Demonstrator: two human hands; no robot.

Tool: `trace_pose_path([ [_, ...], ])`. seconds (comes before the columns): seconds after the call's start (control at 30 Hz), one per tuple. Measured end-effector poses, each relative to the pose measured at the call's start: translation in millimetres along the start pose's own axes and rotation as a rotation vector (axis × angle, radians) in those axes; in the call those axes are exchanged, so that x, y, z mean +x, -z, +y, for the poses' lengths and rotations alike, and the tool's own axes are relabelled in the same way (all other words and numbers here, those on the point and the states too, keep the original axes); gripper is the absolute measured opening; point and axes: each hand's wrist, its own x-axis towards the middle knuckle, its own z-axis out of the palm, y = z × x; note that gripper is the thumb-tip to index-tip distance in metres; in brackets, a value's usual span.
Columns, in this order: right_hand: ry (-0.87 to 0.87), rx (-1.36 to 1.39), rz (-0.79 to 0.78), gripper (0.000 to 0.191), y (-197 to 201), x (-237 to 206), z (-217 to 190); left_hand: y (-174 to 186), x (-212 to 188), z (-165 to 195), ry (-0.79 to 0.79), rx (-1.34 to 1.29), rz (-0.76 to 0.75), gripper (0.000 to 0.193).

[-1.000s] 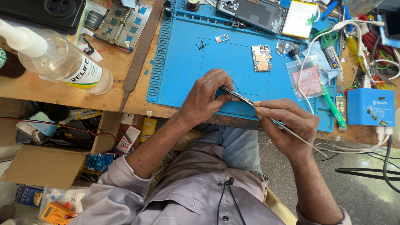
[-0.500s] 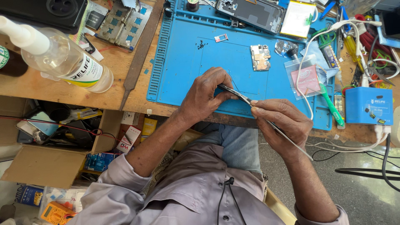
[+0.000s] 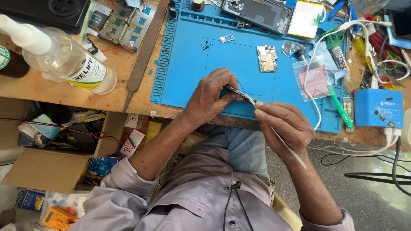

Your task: The person uses tweezers to remove a metal bracket and a small circuit board from a disassembled mobile phone. They then use a toothbrush to clean the inside of the phone casing and the removed components before placing the components into a small plastic bag.

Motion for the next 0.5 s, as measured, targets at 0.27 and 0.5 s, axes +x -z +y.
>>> trace_pose_path([
  [0.27, -0.221, 0.324, 0.010, 0.023, 6.5, -2.7, 6.1, 1.2, -0.3, 2.1, -0.015, 0.011, -0.007, 0.025],
  [0.5, -0.204, 0.260, -0.052, 0.022, 9.8, 4.0, 7.0, 0.9, -0.2, 0.5, -0.020, 0.005, -0.001, 0.025],
])
